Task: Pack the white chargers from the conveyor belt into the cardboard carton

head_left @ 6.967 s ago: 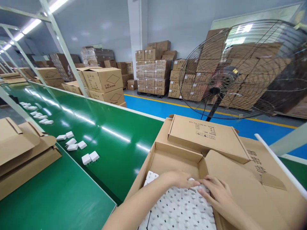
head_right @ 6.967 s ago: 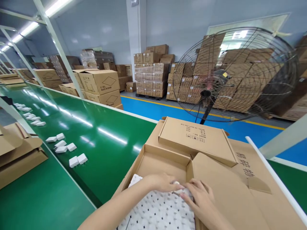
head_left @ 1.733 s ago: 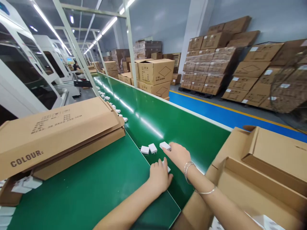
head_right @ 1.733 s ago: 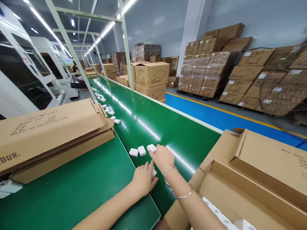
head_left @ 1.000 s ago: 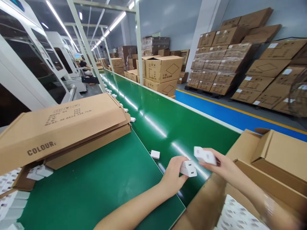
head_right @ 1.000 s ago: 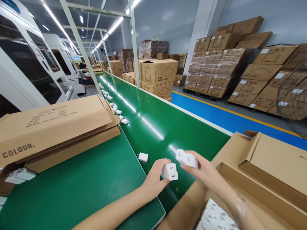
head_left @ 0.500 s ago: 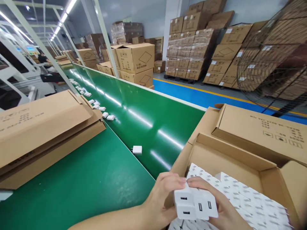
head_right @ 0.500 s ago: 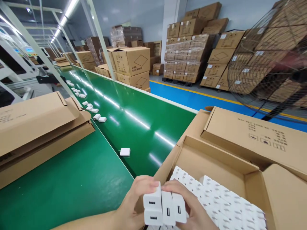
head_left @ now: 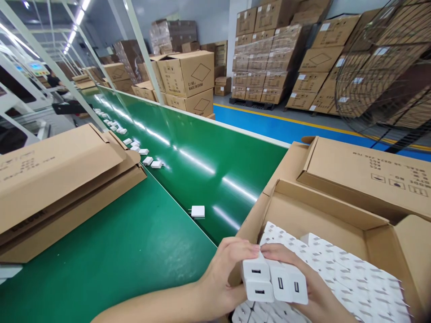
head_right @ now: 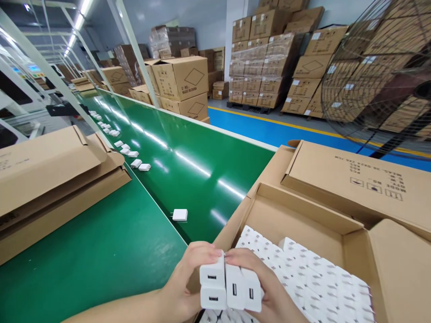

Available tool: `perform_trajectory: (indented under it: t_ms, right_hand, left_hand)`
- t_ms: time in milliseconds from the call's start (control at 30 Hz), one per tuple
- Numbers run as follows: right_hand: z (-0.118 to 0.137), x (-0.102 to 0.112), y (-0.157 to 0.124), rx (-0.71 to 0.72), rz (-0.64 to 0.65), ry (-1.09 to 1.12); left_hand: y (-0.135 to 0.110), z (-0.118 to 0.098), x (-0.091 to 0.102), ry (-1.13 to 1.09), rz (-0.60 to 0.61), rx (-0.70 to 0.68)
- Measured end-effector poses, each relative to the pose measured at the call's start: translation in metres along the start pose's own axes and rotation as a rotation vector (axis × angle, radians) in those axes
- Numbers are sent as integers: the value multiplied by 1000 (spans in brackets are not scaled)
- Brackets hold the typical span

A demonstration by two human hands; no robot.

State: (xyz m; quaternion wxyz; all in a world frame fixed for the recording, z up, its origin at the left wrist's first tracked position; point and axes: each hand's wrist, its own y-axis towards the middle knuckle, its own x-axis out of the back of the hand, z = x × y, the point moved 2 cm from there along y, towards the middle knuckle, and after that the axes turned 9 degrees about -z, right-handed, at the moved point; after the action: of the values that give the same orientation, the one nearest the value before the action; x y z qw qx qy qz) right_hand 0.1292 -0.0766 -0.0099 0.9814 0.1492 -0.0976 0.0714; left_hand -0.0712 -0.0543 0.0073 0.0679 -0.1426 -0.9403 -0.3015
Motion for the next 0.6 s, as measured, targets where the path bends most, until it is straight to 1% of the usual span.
perform_trajectory:
  t_ms: [167, 233, 300, 367, 433, 467, 533, 600]
  right_hand:
    - [-6, 1, -3, 50, 63, 3]
    - [-6, 1, -5, 18, 67, -1]
    - [-3, 0, -7, -42, 56, -17]
    - [2, 0, -6, -75, 27, -53]
    - [7, 6, -1, -64, 7, -94]
    - [7, 12, 4, -37, -10, -119]
    - [5, 31, 18, 43, -49, -208]
    - [-6, 56, 38, 88, -28, -401]
  left_hand:
    - [1, -1, -2, -27, 0, -49]
    - [1, -1, -2, -73, 13, -10]
    - [4, 0, -1, -115, 47, 121]
    - [9, 4, 2, -151, 99, 318]
    - [20, 10, 5, -184, 143, 506]
    - [27, 13, 7, -188, 163, 578]
    - [46, 17, 6, -146, 230, 673]
    - [69, 19, -2, -7, 341, 733]
